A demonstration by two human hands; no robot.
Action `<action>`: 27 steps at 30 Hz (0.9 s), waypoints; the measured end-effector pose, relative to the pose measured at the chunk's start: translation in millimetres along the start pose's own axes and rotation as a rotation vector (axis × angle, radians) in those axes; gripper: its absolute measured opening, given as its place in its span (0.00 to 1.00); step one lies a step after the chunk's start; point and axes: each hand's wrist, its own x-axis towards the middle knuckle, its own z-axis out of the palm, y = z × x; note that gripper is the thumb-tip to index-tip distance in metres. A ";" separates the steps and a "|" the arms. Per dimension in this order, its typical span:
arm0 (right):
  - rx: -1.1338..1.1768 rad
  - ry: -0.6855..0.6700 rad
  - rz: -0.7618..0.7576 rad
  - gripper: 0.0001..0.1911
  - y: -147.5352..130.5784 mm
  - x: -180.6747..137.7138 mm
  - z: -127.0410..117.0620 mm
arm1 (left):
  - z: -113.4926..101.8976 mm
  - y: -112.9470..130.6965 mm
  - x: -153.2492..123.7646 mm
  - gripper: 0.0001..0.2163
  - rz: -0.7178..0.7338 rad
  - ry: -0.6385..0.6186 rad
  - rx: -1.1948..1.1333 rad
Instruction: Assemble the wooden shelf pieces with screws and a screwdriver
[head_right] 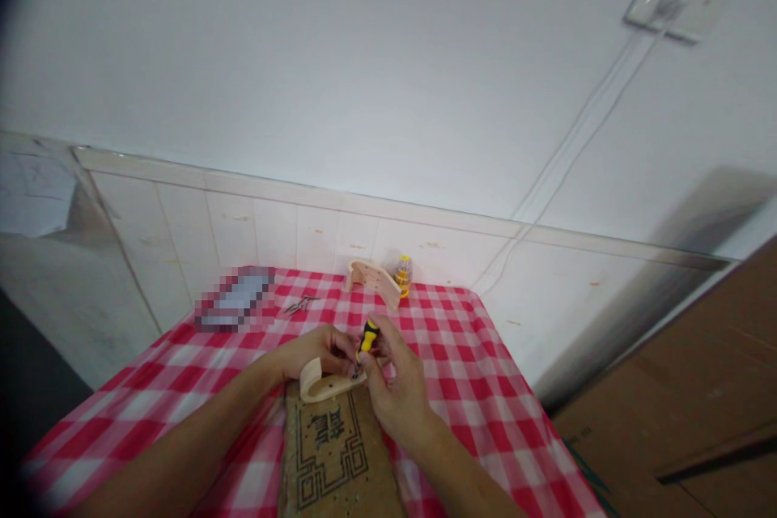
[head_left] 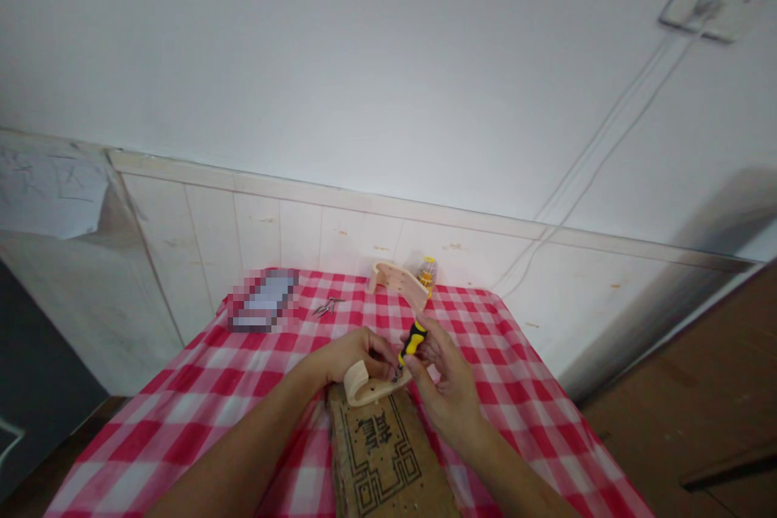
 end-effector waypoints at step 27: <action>0.595 0.377 0.670 0.15 18.3 71.8 -91.5 | -3.9 48.5 -3.7 0.20 0.043 0.552 -0.234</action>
